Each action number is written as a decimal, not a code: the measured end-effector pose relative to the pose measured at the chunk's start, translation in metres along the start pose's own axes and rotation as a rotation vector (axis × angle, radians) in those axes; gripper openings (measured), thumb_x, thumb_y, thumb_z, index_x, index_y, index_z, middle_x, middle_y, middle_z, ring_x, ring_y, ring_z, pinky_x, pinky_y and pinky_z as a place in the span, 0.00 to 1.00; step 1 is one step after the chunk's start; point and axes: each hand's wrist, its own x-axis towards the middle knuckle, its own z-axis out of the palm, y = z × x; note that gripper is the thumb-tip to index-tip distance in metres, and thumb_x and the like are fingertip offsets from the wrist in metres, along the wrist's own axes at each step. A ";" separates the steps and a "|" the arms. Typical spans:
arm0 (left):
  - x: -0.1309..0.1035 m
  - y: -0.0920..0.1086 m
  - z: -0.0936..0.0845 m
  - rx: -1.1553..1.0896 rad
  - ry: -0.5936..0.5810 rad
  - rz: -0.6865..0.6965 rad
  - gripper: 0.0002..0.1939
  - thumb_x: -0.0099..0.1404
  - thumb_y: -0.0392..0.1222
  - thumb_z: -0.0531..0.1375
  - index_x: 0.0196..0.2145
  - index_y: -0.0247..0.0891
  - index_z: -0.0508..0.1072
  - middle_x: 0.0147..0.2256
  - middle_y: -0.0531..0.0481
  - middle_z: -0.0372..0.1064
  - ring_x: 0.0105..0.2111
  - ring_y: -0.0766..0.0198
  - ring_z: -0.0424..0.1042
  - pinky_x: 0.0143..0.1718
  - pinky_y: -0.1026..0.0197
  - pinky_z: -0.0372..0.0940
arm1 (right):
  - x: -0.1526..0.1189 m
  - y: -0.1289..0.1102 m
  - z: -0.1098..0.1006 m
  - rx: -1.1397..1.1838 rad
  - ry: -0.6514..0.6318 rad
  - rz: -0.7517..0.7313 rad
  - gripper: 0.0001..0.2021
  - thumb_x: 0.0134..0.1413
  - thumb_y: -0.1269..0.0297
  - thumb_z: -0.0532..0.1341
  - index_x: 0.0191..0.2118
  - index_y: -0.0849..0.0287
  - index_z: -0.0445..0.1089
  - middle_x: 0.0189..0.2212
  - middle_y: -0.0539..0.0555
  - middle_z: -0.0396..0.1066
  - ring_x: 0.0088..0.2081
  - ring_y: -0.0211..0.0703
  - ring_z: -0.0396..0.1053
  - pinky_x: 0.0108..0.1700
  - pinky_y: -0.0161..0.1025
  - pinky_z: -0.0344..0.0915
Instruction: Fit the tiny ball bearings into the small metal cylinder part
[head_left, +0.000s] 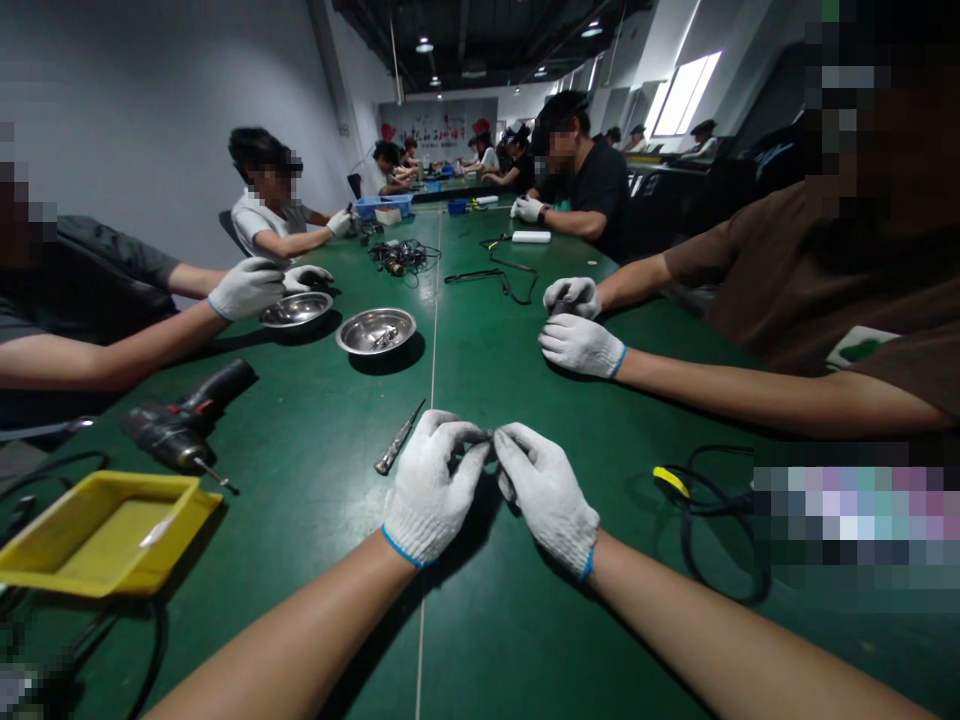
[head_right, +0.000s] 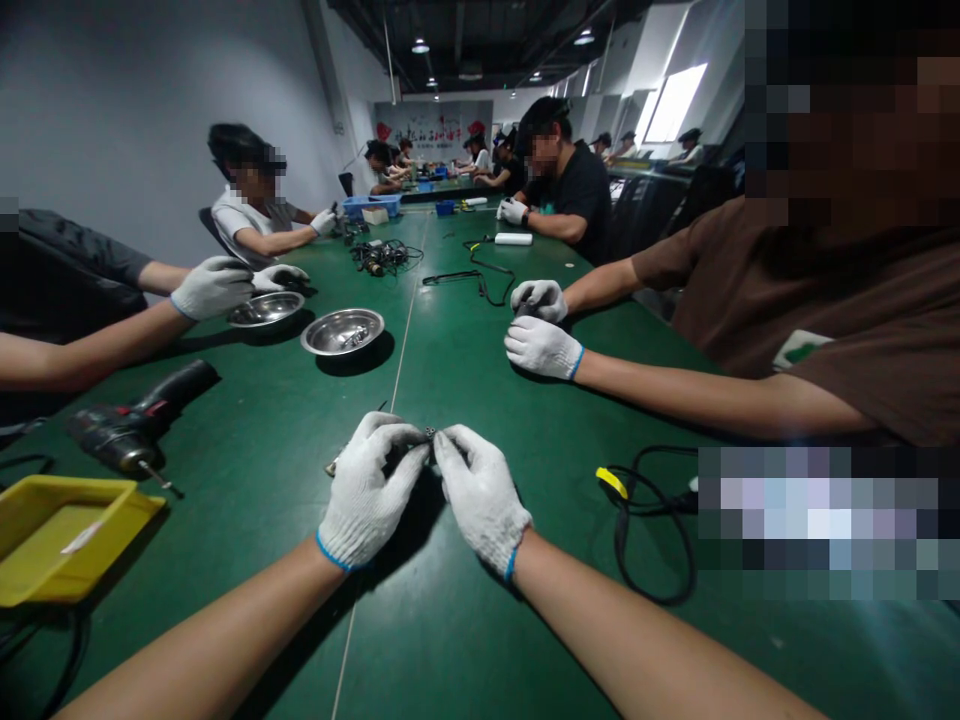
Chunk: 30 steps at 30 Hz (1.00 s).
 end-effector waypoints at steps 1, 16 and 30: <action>0.000 0.000 0.000 -0.002 -0.003 -0.006 0.02 0.72 0.34 0.64 0.40 0.38 0.78 0.39 0.49 0.72 0.39 0.62 0.76 0.43 0.60 0.73 | 0.000 0.000 0.000 -0.008 0.003 0.002 0.22 0.63 0.40 0.62 0.29 0.54 0.66 0.16 0.42 0.58 0.18 0.35 0.53 0.20 0.35 0.50; 0.002 0.001 0.003 -0.011 -0.013 -0.008 0.02 0.71 0.34 0.64 0.40 0.38 0.78 0.39 0.49 0.72 0.39 0.62 0.76 0.43 0.60 0.74 | 0.001 -0.002 -0.002 -0.039 0.060 0.001 0.20 0.62 0.42 0.62 0.31 0.56 0.69 0.15 0.42 0.59 0.16 0.35 0.54 0.20 0.35 0.51; 0.002 0.001 0.000 -0.012 -0.007 -0.008 0.03 0.72 0.35 0.64 0.41 0.38 0.79 0.39 0.48 0.73 0.39 0.61 0.76 0.42 0.58 0.74 | -0.001 -0.003 -0.002 -0.033 0.052 -0.030 0.19 0.62 0.44 0.62 0.31 0.56 0.69 0.15 0.42 0.59 0.16 0.35 0.54 0.19 0.35 0.51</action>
